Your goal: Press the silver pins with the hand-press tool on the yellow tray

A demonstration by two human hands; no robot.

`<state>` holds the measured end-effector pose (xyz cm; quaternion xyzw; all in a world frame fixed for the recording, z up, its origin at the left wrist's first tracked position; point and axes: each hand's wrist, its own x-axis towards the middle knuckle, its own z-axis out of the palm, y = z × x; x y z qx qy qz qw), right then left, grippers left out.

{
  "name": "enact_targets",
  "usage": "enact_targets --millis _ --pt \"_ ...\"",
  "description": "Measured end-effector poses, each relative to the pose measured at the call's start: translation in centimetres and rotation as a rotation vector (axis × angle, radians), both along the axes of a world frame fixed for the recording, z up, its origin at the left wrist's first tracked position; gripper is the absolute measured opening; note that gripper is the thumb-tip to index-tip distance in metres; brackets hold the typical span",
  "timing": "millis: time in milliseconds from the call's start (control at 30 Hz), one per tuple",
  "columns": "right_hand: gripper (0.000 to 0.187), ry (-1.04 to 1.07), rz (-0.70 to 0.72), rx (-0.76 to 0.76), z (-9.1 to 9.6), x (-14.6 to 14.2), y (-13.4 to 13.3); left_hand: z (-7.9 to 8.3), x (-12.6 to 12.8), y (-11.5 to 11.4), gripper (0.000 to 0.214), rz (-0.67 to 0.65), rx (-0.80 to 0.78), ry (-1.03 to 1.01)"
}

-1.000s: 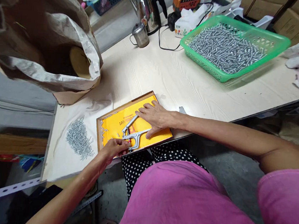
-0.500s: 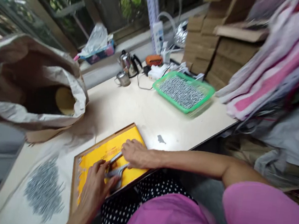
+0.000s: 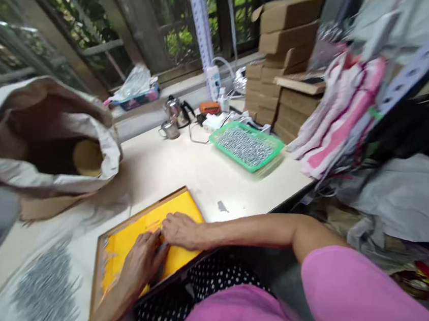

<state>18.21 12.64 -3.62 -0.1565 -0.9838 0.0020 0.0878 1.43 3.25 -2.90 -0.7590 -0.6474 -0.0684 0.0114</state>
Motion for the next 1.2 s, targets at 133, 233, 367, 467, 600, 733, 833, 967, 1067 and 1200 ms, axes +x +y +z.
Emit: enact_targets --millis 133,233,367,467,600,733,833,967,1067,1200 --pt "0.016 -0.07 0.026 -0.077 -0.6 -0.4 -0.4 1.5 1.0 -0.3 0.013 0.054 -0.173 -0.056" --pt "0.019 -0.053 0.015 -0.097 -1.1 -0.4 -0.3 2.0 1.2 -0.5 0.02 0.141 -0.227 -0.055" --pt "0.024 0.11 0.017 -0.025 -1.8 0.2 -0.3 2.3 0.2 -0.3 0.055 0.246 -0.229 -0.109" --pt "0.015 0.104 0.089 -0.017 -2.6 0.5 -0.6 2.3 -1.1 0.1 0.031 0.284 -0.248 -0.16" --pt "0.013 0.109 0.117 0.011 -2.6 0.3 -1.5 1.5 -2.2 1.0 0.022 0.388 -0.187 -0.191" --pt "0.017 0.125 0.101 -0.012 -1.1 0.1 -1.7 0.9 -3.5 1.1 0.022 0.403 -0.076 -0.296" --pt "0.02 0.144 0.088 -0.085 -0.3 0.4 -1.1 1.5 -5.9 -0.2 0.02 0.416 0.042 -0.418" --pt "0.024 0.201 0.055 -0.12 -0.1 1.2 -0.3 3.1 -8.4 -3.8 0.015 0.467 0.104 -0.394" --pt "0.028 0.267 -0.005 -0.127 -0.2 1.7 0.0 3.4 -7.7 -6.5 0.014 0.303 0.034 -0.3" --pt "0.034 0.396 -0.099 -0.173 -0.4 2.6 0.2 2.3 -4.6 -7.7 0.017 0.023 -0.106 -0.197"
